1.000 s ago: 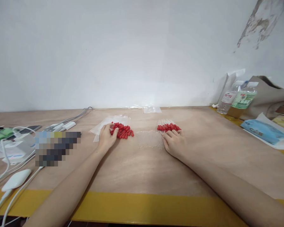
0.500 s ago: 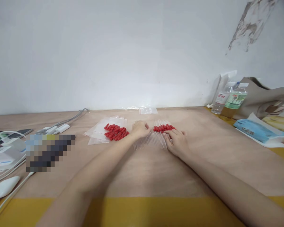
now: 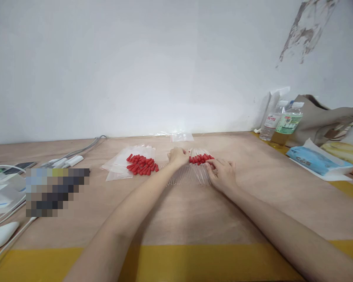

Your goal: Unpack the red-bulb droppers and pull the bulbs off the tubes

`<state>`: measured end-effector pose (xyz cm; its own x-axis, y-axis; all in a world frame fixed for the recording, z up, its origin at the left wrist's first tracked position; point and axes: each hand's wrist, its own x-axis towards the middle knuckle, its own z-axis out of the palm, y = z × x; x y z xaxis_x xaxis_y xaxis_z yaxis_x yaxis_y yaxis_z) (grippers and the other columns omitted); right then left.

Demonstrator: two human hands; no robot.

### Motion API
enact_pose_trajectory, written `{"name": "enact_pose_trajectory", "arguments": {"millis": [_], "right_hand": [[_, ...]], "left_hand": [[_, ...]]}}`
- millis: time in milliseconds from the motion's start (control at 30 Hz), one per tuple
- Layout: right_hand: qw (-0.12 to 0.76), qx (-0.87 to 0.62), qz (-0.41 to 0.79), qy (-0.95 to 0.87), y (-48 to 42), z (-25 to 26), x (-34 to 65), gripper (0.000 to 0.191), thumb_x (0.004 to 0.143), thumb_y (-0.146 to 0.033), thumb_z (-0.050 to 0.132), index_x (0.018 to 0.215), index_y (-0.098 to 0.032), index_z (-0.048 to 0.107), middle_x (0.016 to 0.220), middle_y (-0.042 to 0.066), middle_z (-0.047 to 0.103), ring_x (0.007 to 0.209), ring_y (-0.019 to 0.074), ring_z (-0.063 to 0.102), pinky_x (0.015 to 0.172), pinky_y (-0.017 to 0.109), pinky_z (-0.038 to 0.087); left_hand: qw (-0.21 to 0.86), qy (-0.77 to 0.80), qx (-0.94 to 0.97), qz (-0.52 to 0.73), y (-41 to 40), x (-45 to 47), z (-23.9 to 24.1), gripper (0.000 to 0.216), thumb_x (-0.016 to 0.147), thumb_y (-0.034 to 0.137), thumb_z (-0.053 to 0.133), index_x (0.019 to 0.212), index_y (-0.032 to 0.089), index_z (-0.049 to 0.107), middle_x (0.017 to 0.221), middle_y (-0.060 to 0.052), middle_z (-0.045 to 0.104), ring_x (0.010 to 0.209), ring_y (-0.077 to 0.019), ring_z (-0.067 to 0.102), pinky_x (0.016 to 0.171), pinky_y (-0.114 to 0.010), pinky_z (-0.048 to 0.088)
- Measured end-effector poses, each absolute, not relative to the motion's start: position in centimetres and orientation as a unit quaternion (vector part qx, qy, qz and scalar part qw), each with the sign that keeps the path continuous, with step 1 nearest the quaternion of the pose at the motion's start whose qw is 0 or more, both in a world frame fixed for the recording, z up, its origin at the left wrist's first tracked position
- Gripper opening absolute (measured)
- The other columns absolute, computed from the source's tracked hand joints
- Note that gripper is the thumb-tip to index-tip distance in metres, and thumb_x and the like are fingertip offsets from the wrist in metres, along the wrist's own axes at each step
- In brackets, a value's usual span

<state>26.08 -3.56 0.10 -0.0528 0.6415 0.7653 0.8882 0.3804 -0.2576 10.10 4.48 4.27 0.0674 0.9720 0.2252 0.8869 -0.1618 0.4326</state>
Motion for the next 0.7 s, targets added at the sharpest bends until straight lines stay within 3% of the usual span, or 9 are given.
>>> {"name": "enact_pose_trajectory", "arguments": {"millis": [133, 300, 433, 567, 700], "right_hand": [[0.477, -0.506, -0.156, -0.702, -3.8, 0.1, 25.9, 0.026, 0.083, -0.031, 0.045, 0.101, -0.019, 0.058, 0.096, 0.01, 0.06, 0.087, 0.0211, 0.053, 0.075, 0.034, 0.031], [0.438, -0.404, -0.217, -0.773, -5.3, 0.7, 24.3, 0.046, 0.081, -0.036, 0.049, 0.122, -0.015, 0.044, 0.119, 0.012, 0.051, 0.108, 0.0243, 0.045, 0.091, 0.039, 0.03], [0.363, -0.312, -0.222, -0.85, -6.4, 0.7, 22.7, 0.036, 0.083, -0.036, 0.047, 0.115, -0.019, 0.051, 0.103, 0.006, 0.061, 0.103, 0.0209, 0.048, 0.097, 0.043, 0.02], [0.341, -0.317, -0.202, -0.861, -6.8, 0.3, 21.6, 0.024, 0.086, -0.032, 0.045, 0.1, -0.021, 0.061, 0.071, 0.0, 0.063, 0.077, 0.0146, 0.052, 0.093, 0.041, 0.021], [0.349, -0.324, -0.161, -0.865, -7.1, -0.2, 20.9, 0.023, 0.087, -0.029, 0.043, 0.085, -0.021, 0.065, 0.063, 0.0, 0.06, 0.068, 0.0127, 0.048, 0.087, 0.037, 0.023]], "left_hand": [[0.1, 0.6, 0.736, 0.299, 0.9, 6.2, 3.7, 0.027, 0.086, 0.03, 0.034, 0.099, 0.016, 0.054, 0.097, -0.006, 0.063, 0.085, -0.0139, 0.058, 0.072, -0.025, 0.042], [-0.006, 0.442, 0.824, 0.354, -5.2, 0.0, 2.0, 0.015, 0.083, 0.027, 0.044, 0.09, 0.018, 0.054, 0.087, -0.003, 0.062, 0.084, -0.017, 0.054, 0.078, -0.033, 0.036], [-0.055, 0.401, 0.849, 0.34, -7.7, -1.5, 1.0, 0.013, 0.084, 0.024, 0.044, 0.09, 0.018, 0.053, 0.086, -0.004, 0.062, 0.083, -0.0167, 0.053, 0.077, -0.034, 0.033], [-0.068, 0.376, 0.863, 0.331, -8.2, -0.7, 0.7, 0.012, 0.084, 0.023, 0.044, 0.09, 0.019, 0.054, 0.086, -0.003, 0.063, 0.082, -0.0166, 0.053, 0.077, -0.034, 0.032], [-0.078, 0.352, 0.879, 0.312, -8.4, 0.0, 0.8, 0.019, 0.084, 0.027, 0.047, 0.099, 0.019, 0.053, 0.096, -0.005, 0.062, 0.088, -0.0176, 0.05, 0.081, -0.035, 0.031]]}}
